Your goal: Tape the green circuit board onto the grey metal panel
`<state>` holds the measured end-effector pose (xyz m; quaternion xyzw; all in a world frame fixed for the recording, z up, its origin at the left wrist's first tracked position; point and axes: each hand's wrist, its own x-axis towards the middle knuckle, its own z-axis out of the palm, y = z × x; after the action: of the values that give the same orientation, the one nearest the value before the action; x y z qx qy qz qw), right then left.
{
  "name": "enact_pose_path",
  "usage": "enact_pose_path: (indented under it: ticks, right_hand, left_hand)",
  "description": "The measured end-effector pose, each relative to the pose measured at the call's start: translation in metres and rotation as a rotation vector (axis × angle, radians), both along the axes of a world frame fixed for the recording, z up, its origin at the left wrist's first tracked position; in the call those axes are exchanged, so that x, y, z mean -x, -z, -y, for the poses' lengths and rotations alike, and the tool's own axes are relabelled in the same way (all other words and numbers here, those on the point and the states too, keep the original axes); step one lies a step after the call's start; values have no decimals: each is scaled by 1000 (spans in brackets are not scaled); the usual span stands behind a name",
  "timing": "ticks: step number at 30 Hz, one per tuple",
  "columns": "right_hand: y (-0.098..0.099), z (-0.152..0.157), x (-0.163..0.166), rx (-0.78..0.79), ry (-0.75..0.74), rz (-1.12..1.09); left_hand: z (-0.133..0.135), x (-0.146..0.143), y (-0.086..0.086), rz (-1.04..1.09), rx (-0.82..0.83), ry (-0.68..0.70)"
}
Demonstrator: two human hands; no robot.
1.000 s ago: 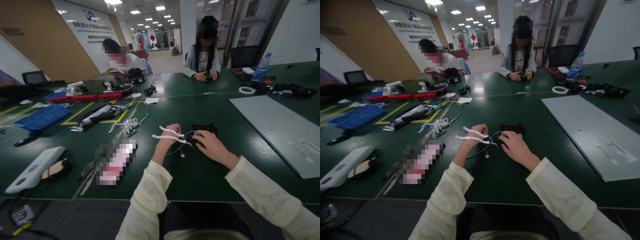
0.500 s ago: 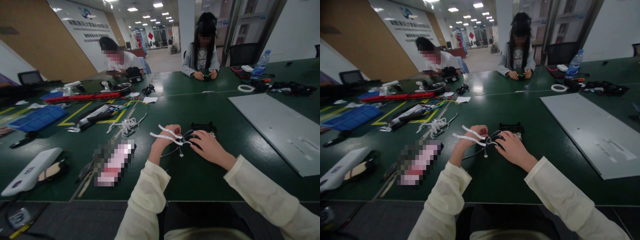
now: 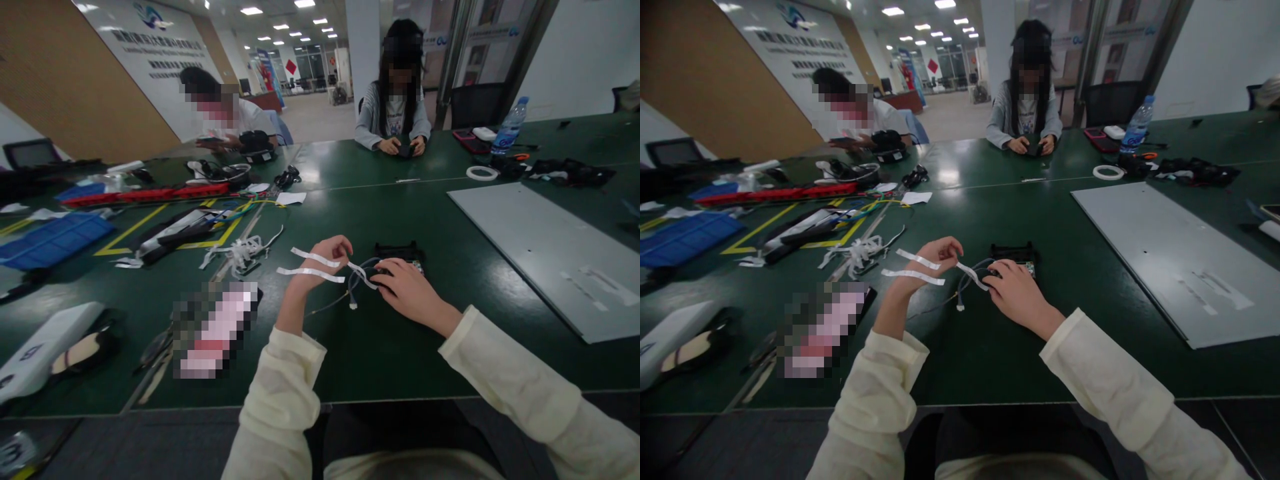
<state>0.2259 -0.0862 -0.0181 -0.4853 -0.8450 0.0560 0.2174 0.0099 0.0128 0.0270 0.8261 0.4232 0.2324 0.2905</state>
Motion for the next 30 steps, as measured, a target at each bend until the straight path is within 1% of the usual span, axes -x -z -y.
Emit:
enact_pose_path:
  ticks: [2,5,7,9,11,12,13,15,16,17,18,19,23,30]
  right_hand:
    - [1,0,0,3,-2,-9]
    - [1,0,1,5,-2,-39]
    - [-1,0,1,12,0,-109]
    - [-5,0,0,28,21,-269]
    - [-12,0,-1,76,68,-537]
    - [-16,0,-1,142,78,-699]
    - [-20,1,-2,247,67,-858]
    - [-25,1,-2,523,-3,-1114]
    - [-26,2,-2,652,-43,-1185]
    - [-27,2,-2,748,-69,-1217]
    - [-27,2,-2,799,-74,-1222]
    - [-27,2,-2,810,-64,-1214]
    - [-25,2,-3,737,-4,-1165]
    - [-28,3,-1,678,-4,-1108]
  left_hand:
    - [0,0,-4,96,10,-18]
    - [4,0,-15,278,36,-51]
    - [8,-2,-23,384,89,-26]
    - [14,-6,-28,463,155,47]
    - [18,-11,-30,533,210,126]
    - [20,-14,-31,566,227,155]
    - [22,-16,-30,592,236,175]
    - [24,-19,-29,617,236,186]
    - [25,-20,-28,616,231,184]
    - [25,-21,-27,609,225,183]
    - [25,-22,-26,599,221,182]
    - [24,-22,-25,590,216,181]
    - [21,-21,-23,578,183,156]
    - [14,-25,-18,617,109,71]
